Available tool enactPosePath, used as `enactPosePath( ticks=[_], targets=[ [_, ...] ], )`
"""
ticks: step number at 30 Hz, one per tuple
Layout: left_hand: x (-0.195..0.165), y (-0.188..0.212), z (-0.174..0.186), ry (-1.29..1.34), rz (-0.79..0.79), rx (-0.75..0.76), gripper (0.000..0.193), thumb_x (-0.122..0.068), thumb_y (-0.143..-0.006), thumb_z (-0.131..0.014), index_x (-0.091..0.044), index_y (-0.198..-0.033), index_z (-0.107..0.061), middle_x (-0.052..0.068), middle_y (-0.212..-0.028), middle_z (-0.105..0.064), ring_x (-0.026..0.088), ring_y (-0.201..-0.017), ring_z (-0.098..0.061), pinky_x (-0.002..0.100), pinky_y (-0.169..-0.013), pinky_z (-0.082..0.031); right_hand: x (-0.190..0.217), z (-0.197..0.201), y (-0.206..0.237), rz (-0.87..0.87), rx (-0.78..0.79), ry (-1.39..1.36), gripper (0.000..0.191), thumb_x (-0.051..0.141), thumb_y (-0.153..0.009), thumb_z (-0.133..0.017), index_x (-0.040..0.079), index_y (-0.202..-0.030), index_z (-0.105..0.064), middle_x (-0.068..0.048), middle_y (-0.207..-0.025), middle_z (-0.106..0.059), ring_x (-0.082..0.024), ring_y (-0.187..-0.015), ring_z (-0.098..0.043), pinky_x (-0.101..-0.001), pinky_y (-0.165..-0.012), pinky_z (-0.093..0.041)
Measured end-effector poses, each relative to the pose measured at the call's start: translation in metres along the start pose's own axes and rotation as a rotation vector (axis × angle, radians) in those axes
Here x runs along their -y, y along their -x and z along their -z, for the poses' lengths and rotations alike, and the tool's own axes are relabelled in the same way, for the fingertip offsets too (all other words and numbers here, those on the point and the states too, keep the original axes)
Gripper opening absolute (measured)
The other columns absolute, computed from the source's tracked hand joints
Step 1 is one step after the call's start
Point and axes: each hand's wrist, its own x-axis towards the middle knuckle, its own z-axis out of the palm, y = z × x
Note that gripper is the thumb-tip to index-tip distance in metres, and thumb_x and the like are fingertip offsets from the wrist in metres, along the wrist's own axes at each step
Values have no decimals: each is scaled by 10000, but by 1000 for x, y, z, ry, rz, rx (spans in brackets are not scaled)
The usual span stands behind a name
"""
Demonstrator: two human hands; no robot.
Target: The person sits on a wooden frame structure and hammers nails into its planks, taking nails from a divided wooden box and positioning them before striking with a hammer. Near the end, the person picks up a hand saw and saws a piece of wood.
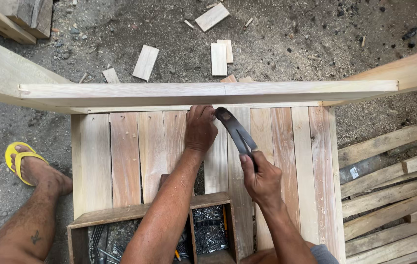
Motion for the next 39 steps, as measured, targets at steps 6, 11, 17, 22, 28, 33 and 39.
enactPosePath(
  ticks=[6,11,17,22,28,33,39],
  targets=[
    [-1,-1,0,5,44,44,156,-32,-856,-668,-110,-990,-649,36,-1102,-642,271,-1080,-597,426,-959,-455,5,-2,-12,71,-3,-71,396,422,-1045,-535,66,-952,-681,3,-489,-558,-88,-393,-556,-282,-334,-412],
    [-8,-6,6,5,58,67,135,-30,-876,-662,-106,-987,-647,41,-1130,-649,279,-1083,-596,433,-977,-459,12,-2,-19,-79,-27,-18,375,416,-1021,-559,88,-868,-656,-13,-473,-540,-124,-398,-538,-347,-369,-371],
    [-24,11,38,68,70,18,228,-28,-878,-668,-58,-1105,-673,91,-1136,-643,314,-1071,-588,460,-958,-467,15,19,-3,104,-160,-18,379,420,-1050,-589,91,-866,-636,1,-504,-512,-110,-426,-499,-334,-415,-369],
    [-17,58,119,-113,-309,26,219,-35,-954,-648,-45,-1172,-667,123,-1165,-653,253,-1080,-624,399,-969,-525,12,18,4,63,-136,-41,411,434,-1042,-613,85,-826,-628,14,-505,-510,-95,-432,-490,-324,-401,-343],
    [-25,89,177,-90,-319,125,122,-66,-971,-669,-55,-1084,-712,105,-999,-672,224,-917,-617,342,-821,-519,20,27,31,98,-120,-74,424,450,-1043,-605,87,-827,-636,20,-494,-495,-84,-433,-472,-315,-398,-330],
    [-101,129,152,-333,-505,630,165,-2,-957,-593,-50,-1056,-716,108,-964,-650,212,-939,-580,377,-851,-488,26,32,38,88,-94,-109,422,459,-1028,-601,94,-820,-639,29,-484,-503,-72,-419,-480,-315,-377,-342],
    [-133,139,151,-374,-493,360,132,-90,-825,-631,-27,-911,-709,174,-1362,-513,302,-1265,-462,468,-1096,-320,21,41,43,46,-139,-93,446,480,-1022,-609,83,-822,-642,11,-483,-501,-89,-423,-479,-324,-397,-351]
  ],
)
